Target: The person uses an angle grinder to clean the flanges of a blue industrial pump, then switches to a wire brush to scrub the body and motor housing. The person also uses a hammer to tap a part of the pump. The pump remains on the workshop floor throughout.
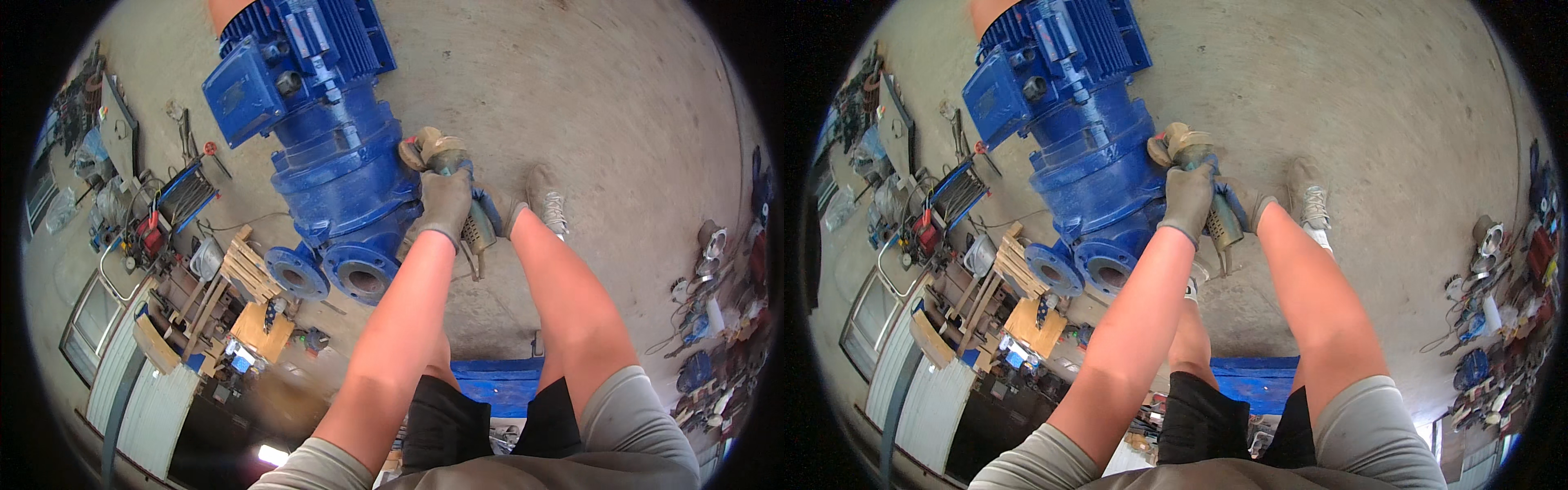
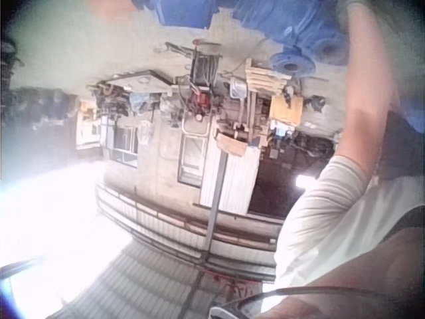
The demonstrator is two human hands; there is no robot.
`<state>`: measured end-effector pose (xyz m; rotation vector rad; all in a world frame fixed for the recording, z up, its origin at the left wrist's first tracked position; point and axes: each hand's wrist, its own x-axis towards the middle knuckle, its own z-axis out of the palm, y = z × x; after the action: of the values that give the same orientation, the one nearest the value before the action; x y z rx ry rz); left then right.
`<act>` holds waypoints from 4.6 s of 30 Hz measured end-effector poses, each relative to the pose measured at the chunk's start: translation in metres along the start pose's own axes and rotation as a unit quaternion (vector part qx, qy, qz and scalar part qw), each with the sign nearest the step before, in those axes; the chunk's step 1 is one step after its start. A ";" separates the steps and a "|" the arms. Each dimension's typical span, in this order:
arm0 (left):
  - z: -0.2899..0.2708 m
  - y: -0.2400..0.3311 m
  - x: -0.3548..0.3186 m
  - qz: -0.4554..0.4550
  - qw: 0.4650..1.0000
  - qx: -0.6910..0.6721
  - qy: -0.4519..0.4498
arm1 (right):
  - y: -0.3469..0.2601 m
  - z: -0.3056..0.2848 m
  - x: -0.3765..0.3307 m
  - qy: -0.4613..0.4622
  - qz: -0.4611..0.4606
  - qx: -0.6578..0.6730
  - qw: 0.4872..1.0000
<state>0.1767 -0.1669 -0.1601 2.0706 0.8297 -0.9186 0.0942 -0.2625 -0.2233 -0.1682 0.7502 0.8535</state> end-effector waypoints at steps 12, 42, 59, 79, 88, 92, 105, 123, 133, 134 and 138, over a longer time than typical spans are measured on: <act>-0.070 0.015 -0.122 -0.011 0.917 -0.283 -0.280 | 0.086 0.151 -0.214 0.227 -0.305 -0.654 0.654; -0.180 0.033 -0.113 -0.008 0.984 -0.137 -0.115 | 0.060 0.218 -0.113 0.225 -0.168 -0.580 0.765; -0.198 0.032 -0.089 0.010 0.975 -0.179 -0.129 | 0.046 0.247 -0.095 0.229 -0.096 -0.581 0.775; -0.152 0.043 -0.089 -0.011 0.980 -0.127 -0.152 | 0.024 0.218 -0.104 0.272 -0.073 -0.393 0.875; -0.145 0.039 -0.086 -0.024 0.964 -0.215 -0.152 | 0.015 0.213 -0.107 0.228 -0.053 -0.453 0.860; -0.135 0.033 -0.105 -0.014 0.871 -0.447 -0.203 | -0.026 0.212 -0.126 0.157 -0.036 -0.506 0.847; -0.058 0.049 -0.069 -0.033 0.584 -0.789 -0.186 | -0.134 0.263 -0.066 0.087 0.050 -0.891 0.444; -0.045 0.066 -0.041 -0.011 0.420 -0.906 -0.049 | -0.149 0.287 -0.020 -0.044 0.004 -0.967 0.251; -0.067 0.064 -0.036 0.041 0.486 -0.872 -0.042 | -0.131 0.307 -0.018 0.005 0.003 -0.959 0.282; -0.073 0.063 -0.036 0.041 0.487 -0.871 -0.042 | -0.128 0.312 -0.014 0.008 0.001 -0.964 0.267; -0.091 0.062 -0.038 0.055 0.524 -0.847 -0.064 | -0.118 0.324 -0.015 0.079 0.017 -0.959 0.271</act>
<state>0.2350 -0.1379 -0.0635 0.2337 0.8320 0.1124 0.3471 -0.2142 0.0075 -2.4982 -0.6535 1.3391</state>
